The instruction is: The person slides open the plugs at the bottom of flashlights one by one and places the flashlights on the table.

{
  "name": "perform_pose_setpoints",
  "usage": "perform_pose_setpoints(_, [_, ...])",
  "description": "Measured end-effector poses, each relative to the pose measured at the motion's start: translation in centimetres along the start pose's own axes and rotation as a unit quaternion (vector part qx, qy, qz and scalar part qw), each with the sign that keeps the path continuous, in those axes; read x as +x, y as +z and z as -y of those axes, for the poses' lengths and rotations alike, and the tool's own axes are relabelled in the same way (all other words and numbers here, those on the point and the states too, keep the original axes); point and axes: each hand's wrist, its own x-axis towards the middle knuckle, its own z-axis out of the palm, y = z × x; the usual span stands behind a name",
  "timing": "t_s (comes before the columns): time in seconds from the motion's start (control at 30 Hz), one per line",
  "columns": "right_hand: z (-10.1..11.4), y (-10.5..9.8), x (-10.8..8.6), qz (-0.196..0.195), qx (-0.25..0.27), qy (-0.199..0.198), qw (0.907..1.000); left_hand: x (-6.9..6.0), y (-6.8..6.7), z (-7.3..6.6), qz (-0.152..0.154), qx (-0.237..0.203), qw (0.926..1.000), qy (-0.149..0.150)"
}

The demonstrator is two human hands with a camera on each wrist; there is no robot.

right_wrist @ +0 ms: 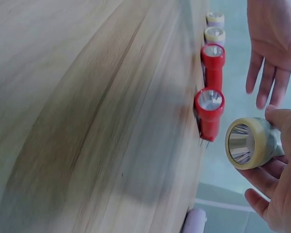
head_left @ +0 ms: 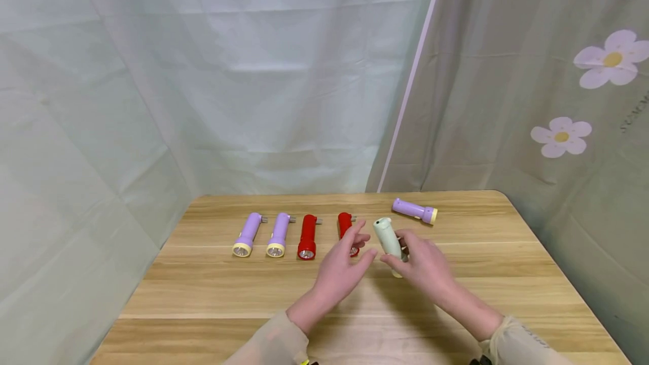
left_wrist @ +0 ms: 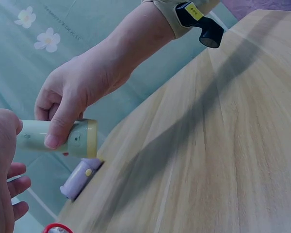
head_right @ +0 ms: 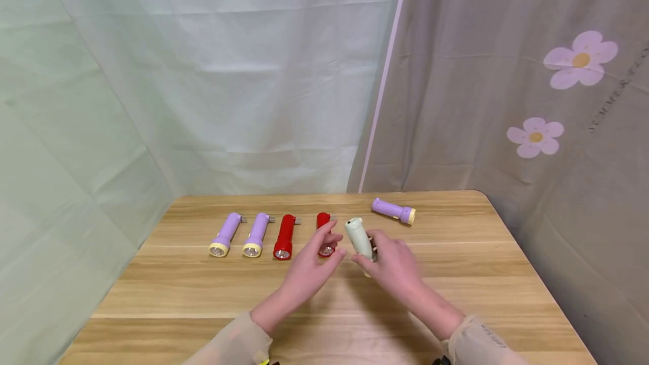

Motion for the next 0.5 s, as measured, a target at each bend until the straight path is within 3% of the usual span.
perform_pose_setpoints(0.23, [0.9, 0.8, 0.1, 0.0, 0.001, 0.0, 1.0, 0.5, 0.3, -0.5, -0.019, -0.014, 0.9994, -0.026])
perform_pose_setpoints(0.5, [1.7, 1.2, 0.2, -0.014, -0.005, -0.011, 0.9998, 0.8, 0.5, -0.4, -0.032, -0.028, 0.9986, -0.031])
